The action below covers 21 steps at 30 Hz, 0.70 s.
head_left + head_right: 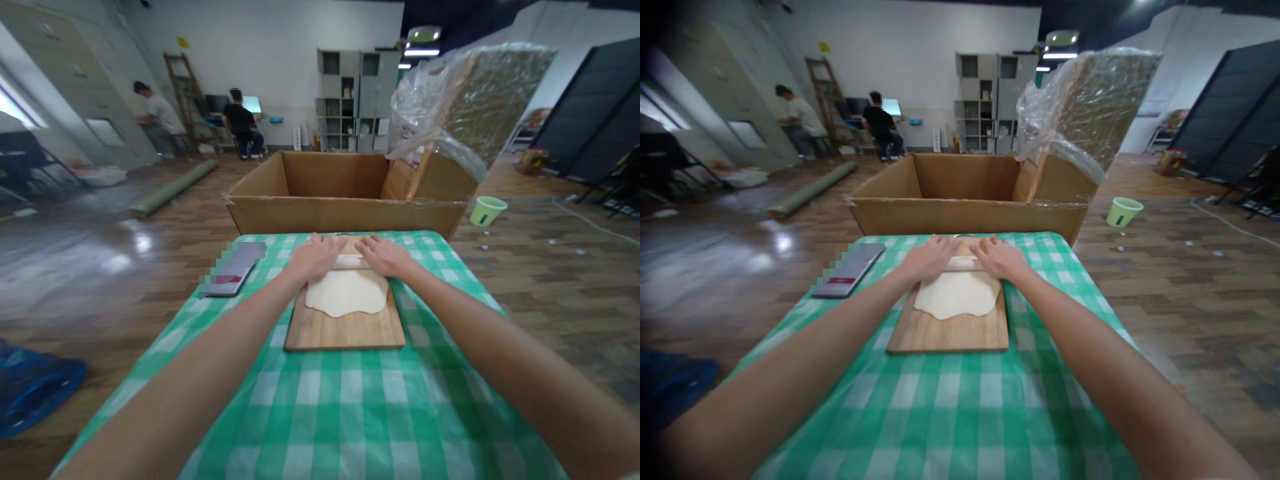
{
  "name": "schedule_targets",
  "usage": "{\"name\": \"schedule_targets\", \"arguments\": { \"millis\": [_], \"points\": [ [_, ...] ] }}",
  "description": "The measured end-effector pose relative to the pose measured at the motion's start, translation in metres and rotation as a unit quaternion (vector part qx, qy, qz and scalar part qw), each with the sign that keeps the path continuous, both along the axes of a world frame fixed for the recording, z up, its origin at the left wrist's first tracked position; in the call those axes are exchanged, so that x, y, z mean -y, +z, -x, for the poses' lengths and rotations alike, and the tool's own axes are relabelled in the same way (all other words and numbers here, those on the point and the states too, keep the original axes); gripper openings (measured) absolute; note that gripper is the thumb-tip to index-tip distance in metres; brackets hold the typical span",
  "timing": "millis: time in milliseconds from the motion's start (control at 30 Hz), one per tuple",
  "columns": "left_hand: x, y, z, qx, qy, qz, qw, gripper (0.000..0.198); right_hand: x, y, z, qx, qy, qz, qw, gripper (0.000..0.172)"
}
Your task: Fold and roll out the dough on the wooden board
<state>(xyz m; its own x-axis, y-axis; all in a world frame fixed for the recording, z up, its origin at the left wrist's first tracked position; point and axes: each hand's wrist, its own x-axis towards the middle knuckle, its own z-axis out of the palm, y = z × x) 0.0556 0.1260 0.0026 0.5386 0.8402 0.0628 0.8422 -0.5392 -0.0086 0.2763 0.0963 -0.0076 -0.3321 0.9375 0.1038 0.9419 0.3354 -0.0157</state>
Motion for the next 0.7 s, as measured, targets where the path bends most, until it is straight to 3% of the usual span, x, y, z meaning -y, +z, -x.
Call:
{"name": "schedule_targets", "arguments": {
  "millis": [167,267,433,567,700],
  "points": [
    [0.054,-0.002,0.005,0.043,0.067,-0.039,0.996,0.068,0.054,0.002,0.010,-0.014,-0.018,-0.045,0.999,0.061],
    [0.082,-0.009,0.013,0.070,0.042,-0.095,0.992,0.071,0.088,-0.001,0.014,-0.039,-0.032,-0.060,0.997,0.076],
    [0.119,-0.023,0.030,0.090,-0.006,-0.144,0.985,0.080,0.128,-0.011,0.011,-0.027,0.021,-0.085,0.996,0.091],
    [0.109,-0.016,0.028,0.094,0.005,-0.097,0.991,0.079,0.111,-0.004,0.007,-0.025,0.017,-0.046,0.999,0.091],
    [0.067,-0.004,0.020,0.078,0.040,-0.017,0.996,0.067,0.057,0.003,0.006,-0.036,0.001,0.003,0.999,0.081]
  ]
}}
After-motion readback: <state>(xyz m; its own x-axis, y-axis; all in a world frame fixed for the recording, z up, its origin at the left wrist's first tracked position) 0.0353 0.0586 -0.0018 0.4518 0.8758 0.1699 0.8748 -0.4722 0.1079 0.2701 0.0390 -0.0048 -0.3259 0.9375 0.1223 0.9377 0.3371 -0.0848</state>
